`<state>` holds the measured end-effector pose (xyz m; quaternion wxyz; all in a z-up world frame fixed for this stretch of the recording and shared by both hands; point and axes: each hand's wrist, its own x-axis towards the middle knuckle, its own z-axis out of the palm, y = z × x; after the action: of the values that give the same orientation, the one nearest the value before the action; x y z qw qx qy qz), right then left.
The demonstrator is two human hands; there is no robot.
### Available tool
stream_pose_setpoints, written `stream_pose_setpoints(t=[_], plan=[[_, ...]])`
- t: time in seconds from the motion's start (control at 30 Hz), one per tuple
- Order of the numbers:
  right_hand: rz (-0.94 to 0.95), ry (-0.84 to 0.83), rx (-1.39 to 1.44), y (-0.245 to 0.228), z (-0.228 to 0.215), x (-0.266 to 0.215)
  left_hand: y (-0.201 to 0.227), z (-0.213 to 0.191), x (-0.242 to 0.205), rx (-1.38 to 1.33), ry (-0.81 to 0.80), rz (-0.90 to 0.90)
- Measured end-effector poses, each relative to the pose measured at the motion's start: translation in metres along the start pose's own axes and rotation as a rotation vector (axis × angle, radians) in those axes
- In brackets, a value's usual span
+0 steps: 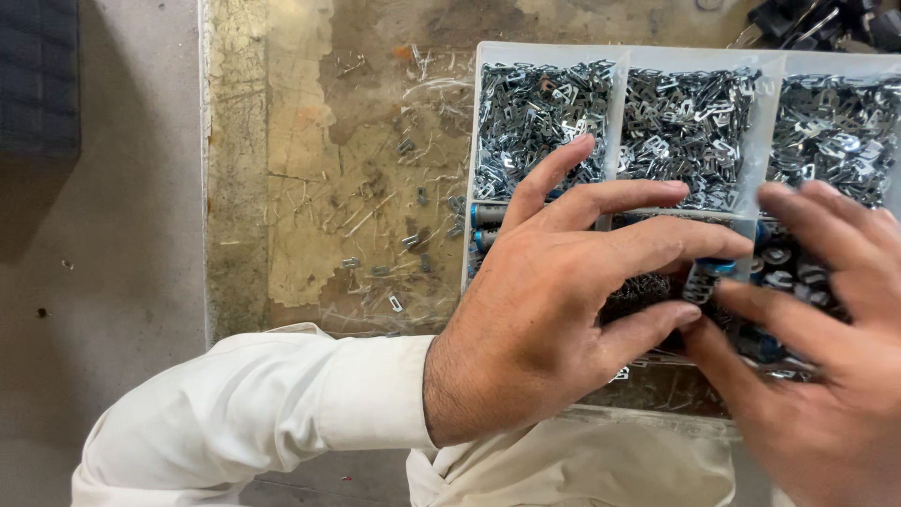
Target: The person assembles small metal key cylinder components by inserting pins into a blue and silver housing. They repeatedly pick up pins from a compartmentalized tray and insert them into the cylinder, then place the assembled unit into a container.
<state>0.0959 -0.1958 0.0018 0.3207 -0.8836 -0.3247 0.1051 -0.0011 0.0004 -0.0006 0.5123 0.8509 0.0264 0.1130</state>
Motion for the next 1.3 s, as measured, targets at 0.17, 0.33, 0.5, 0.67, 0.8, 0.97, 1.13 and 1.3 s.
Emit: stream_pose_setpoints(t=[0.17, 0.33, 0.5, 0.67, 0.8, 0.97, 1.13, 1.3], plan=[[-0.144, -0.009, -0.089, 0.011, 0.002, -0.003, 0.000, -0.002, 0.000, 0.005, 0.000, 0.026], [-0.012, 0.043, 0.305, 0.033, 0.007, -0.026, -0.001, -0.001, -0.001, 0.007, 0.001, 0.042], [0.124, 0.033, 0.343, 0.043, 0.004, -0.030, -0.002, 0.000, 0.000, 0.028, -0.007, 0.046], [-0.001, 0.026, 0.265, 0.046, 0.004, -0.031, -0.003, 0.000, -0.001, 0.028, -0.006, 0.049], [-0.009, -0.012, 0.144, 0.050, 0.001, -0.031, -0.002, 0.000, -0.002, 0.034, -0.001, 0.050], [0.072, 0.021, 0.206, 0.047, 0.003, -0.032, -0.003, 0.001, -0.003, 0.044, 0.003, 0.050], [-0.067, 0.042, 0.159, 0.035, 0.004, -0.030, -0.004, 0.002, -0.002, 0.039, 0.004, 0.056], [-0.036, 0.067, 0.265, 0.026, 0.006, -0.025, -0.004, 0.002, -0.003, 0.035, 0.001, 0.042]])
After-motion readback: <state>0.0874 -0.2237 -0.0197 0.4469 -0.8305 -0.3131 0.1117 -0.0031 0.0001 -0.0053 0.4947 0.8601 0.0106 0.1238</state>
